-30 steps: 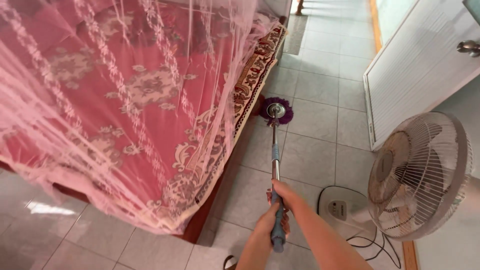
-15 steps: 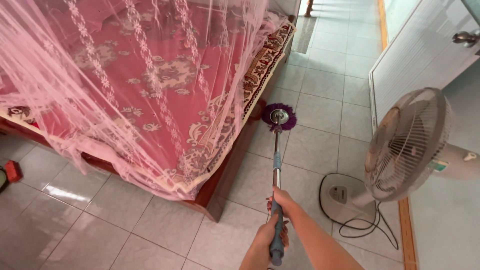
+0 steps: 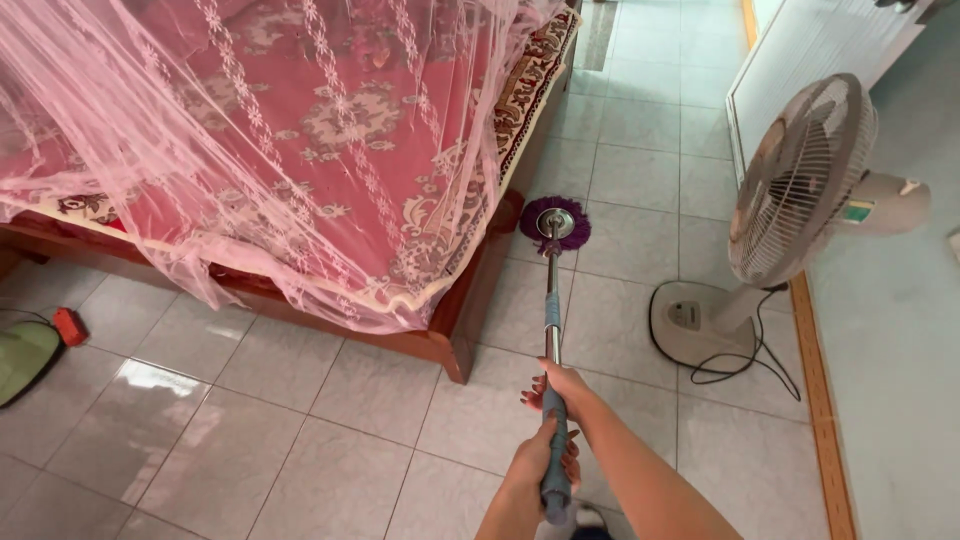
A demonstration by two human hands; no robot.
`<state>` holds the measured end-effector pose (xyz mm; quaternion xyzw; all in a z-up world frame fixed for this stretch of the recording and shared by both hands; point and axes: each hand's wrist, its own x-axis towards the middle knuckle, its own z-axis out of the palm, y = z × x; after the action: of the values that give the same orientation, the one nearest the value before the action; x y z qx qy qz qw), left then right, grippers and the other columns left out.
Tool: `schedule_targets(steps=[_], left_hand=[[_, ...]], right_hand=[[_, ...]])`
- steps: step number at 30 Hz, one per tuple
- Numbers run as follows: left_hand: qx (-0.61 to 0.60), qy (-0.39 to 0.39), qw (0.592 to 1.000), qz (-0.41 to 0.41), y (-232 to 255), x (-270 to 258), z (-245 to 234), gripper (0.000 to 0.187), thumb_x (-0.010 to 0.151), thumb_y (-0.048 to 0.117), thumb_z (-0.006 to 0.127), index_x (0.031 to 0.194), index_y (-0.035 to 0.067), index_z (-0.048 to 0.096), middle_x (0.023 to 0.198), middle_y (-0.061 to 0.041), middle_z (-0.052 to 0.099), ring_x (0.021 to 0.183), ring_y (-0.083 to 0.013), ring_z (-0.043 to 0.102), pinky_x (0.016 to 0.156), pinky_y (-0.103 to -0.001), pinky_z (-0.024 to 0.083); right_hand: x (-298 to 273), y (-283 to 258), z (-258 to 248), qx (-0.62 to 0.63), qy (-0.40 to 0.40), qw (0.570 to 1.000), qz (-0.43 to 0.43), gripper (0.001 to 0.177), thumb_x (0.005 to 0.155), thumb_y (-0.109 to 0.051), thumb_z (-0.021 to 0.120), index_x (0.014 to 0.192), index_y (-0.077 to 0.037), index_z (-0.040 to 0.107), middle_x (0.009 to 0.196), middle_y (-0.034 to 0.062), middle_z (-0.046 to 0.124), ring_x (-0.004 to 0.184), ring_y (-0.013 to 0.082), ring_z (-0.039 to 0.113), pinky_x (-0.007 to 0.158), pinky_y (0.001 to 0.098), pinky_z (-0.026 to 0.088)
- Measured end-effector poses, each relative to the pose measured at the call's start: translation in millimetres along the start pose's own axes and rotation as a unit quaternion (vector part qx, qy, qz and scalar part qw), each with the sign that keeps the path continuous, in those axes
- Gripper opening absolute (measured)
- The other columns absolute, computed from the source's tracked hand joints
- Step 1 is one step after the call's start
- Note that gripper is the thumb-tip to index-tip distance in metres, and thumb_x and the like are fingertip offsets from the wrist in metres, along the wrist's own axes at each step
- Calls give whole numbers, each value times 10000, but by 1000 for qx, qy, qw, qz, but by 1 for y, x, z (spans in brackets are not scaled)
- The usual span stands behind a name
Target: The person uses a purple mop to clean tiled floors in a bedroom and hallway. They move around furniture such as chairs, a desk, and a bed, and mop along baseboards and near a fan. The camera follows the mop head as it moves across the floor.
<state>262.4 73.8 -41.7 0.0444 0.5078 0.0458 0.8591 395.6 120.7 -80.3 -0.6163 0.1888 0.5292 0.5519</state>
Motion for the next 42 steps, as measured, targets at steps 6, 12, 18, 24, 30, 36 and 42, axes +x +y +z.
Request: schedule_targets(steps=[6,12,18,24,30,36,42], left_hand=[[-16,-11,1000,-7,-39,-32,-16,428,1060,381,562,1112,-32,662,711,-81,544,480,-145,436,411,-263,422],[-32,-1,999,19,-101,-44,-40,474,986,451,713,844,19,580,627,-77,513,440,-114,424,376,-245,406],[-16,33,999,31,-179,-71,-54,500,1047,405,625,905,-74,596,627,-131,486,429,-190,391,362,-300,366],[-9,29,999,-11,-220,-126,-84,458,1079,430,519,1092,-1,675,713,-84,555,460,-117,420,383,-255,404],[-4,32,999,19,-243,-163,-111,508,1041,434,595,1103,-64,666,696,-84,526,442,-108,402,356,-233,382],[-5,32,999,8,-268,-183,-148,519,1031,451,621,1067,-65,667,672,-79,524,433,-102,391,361,-237,389],[21,-4,1000,17,-301,-180,-244,475,1059,419,511,1092,-38,635,690,-89,512,440,-107,395,378,-258,369]], right_hand=[[-48,26,-24,-39,-18,999,-2,219,970,-79,619,1139,51,569,972,306,707,840,344,733,697,456,653],[-63,77,-67,-41,-52,998,-11,117,939,-36,617,903,4,514,687,132,516,590,230,538,532,376,549],[-129,117,-122,-90,-36,995,-20,128,922,-44,619,951,2,503,670,123,505,589,218,528,523,355,558],[-124,172,-152,-9,-65,997,37,240,945,-175,675,877,-50,481,749,93,502,665,178,558,652,342,624],[-121,208,-159,67,-94,990,86,125,939,-89,621,949,-41,506,765,110,553,649,197,583,620,336,593],[-98,261,-170,18,-134,990,40,95,853,-59,570,798,-90,498,658,-3,445,542,81,403,497,212,435],[-89,353,-165,101,-118,985,76,109,843,-65,618,791,-111,534,598,-74,489,487,12,455,432,163,396]])
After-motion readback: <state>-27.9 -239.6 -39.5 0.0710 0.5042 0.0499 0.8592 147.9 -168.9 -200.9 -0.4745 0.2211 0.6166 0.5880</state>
